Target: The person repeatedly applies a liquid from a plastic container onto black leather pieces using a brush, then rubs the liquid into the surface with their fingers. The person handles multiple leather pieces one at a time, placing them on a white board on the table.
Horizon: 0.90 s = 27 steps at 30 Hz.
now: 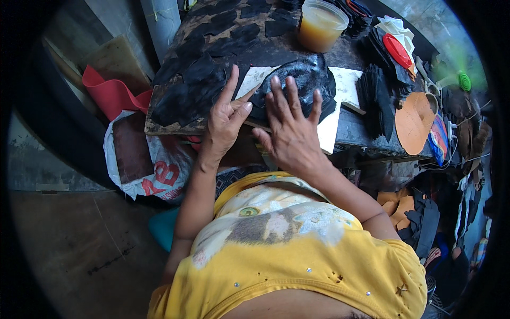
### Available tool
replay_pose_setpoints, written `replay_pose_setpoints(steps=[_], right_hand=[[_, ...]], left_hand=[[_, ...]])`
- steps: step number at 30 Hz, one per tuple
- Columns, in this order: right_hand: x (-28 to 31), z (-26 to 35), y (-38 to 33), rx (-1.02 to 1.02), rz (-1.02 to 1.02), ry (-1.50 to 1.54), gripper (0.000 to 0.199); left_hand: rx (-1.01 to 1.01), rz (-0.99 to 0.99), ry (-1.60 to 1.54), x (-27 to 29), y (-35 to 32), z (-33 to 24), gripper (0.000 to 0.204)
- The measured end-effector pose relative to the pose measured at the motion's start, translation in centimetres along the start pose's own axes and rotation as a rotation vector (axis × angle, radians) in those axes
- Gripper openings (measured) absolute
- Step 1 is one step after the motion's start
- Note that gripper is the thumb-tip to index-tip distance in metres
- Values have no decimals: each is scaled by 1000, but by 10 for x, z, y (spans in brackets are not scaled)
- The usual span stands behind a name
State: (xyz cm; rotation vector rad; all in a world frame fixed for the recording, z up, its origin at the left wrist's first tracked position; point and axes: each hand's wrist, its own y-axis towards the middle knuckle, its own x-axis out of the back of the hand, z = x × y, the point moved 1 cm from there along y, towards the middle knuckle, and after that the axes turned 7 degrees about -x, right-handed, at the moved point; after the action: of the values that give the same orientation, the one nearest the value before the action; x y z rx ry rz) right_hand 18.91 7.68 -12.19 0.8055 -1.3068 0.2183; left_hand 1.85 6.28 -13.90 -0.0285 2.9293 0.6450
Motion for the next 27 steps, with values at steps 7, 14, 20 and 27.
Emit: replay_pose_setpoints(steps=[7, 14, 20, 27], right_hand=[[-15, 17, -1, -30, 34, 89, 72], [6, -10, -3, -66, 104, 658, 38], [22, -61, -9, -159, -186, 1035, 26], [5, -91, -16, -319, -242, 736, 41]], left_hand=[[85, -20, -157, 7, -4, -6, 69], [53, -73, -72, 6, -2, 4, 69], [30, -121, 141, -4, -1, 4, 70], [-6, -42, 309, -16, 6, -5, 67]])
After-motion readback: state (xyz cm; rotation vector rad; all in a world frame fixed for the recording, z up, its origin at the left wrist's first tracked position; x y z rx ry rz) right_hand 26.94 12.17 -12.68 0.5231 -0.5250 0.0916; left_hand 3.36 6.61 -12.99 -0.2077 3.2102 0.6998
